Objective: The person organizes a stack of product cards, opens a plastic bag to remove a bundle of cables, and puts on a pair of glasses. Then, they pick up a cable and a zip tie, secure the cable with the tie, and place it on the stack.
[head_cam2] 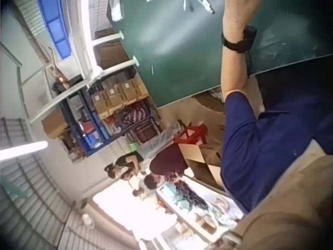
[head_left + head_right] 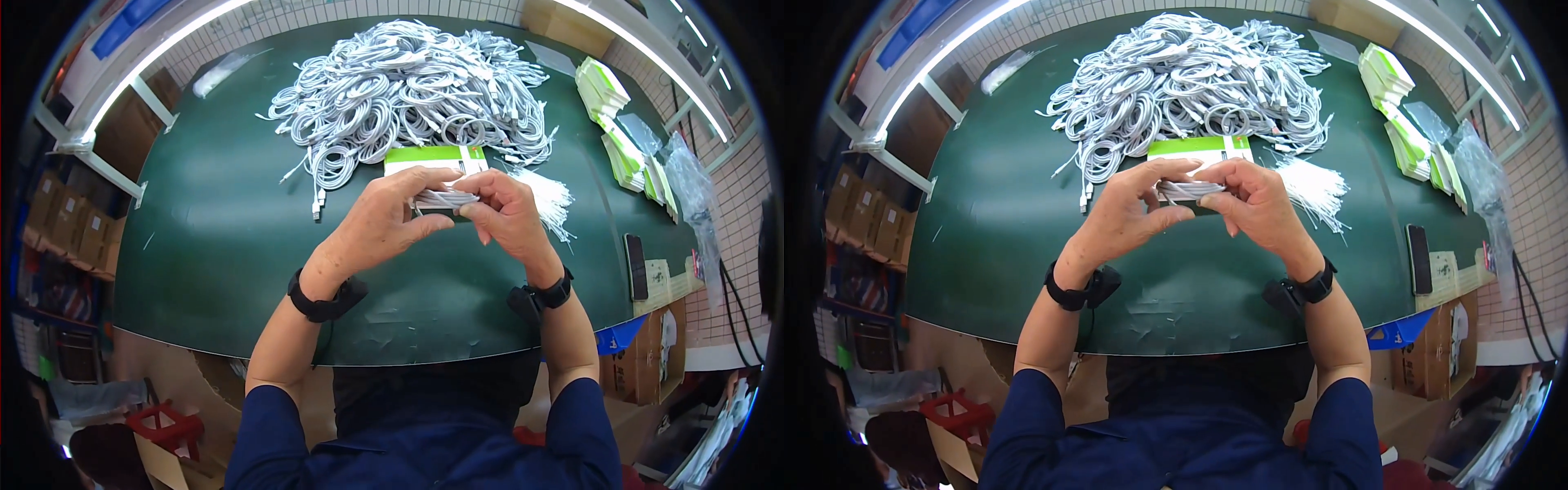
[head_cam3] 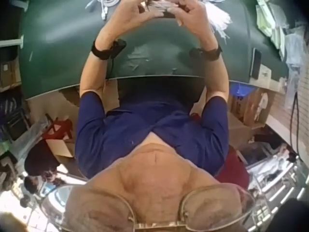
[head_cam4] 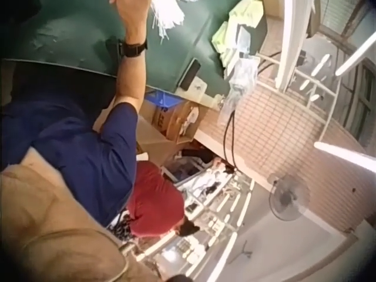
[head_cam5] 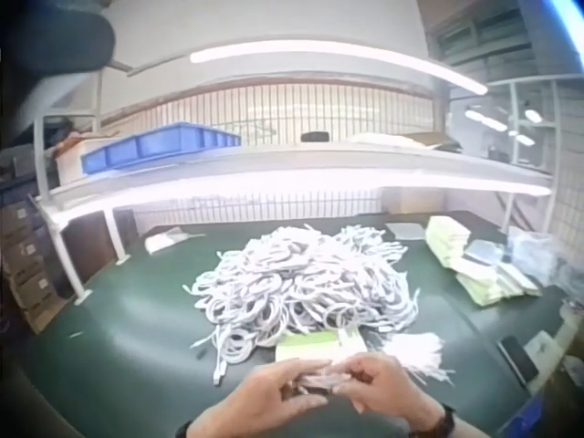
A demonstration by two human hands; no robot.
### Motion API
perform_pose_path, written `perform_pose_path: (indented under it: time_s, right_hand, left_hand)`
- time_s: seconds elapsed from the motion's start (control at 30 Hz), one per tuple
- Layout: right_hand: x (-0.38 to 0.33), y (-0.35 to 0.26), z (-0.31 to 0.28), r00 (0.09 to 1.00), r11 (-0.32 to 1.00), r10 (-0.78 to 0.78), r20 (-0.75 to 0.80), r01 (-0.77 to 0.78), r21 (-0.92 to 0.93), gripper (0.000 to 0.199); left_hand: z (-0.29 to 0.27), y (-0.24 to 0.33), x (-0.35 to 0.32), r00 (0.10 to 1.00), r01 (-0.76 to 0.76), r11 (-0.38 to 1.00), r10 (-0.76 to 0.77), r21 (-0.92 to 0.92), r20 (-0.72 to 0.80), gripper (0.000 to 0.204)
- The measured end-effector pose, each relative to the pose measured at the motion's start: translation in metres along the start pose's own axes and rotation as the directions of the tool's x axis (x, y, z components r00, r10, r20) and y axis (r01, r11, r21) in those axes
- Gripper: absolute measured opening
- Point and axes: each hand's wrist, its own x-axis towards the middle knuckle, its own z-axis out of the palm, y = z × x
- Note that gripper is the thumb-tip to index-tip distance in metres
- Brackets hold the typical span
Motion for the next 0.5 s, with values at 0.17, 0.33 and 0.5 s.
perform_pose_path:
  time_s: [0.17, 0.33, 0.5]
  right_hand:
    - [0.001, 0.014, -0.003, 0.996, 0.996, 0.089, 0.008, -0.089, -0.021, 0.021]
    - [0.005, 0.015, -0.004, 0.995, 0.994, 0.088, 0.044, -0.09, 0.062, 0.021]
    - [0.0, 0.016, -0.008, 0.994, 0.999, 0.05, 0.094, -0.048, -0.021, 0.026]
  left_hand:
    - [0.01, -0.003, 0.003, 0.999, 0.03, 0.998, -0.028, 0.05, -0.03, 0.039]
    - [0.02, -0.025, 0.0, 0.998, -0.052, 0.996, 0.054, 0.073, -0.03, 0.029]
    - [0.028, -0.034, -0.006, 0.988, -0.064, 0.997, 0.057, -0.048, -0.142, 0.017]
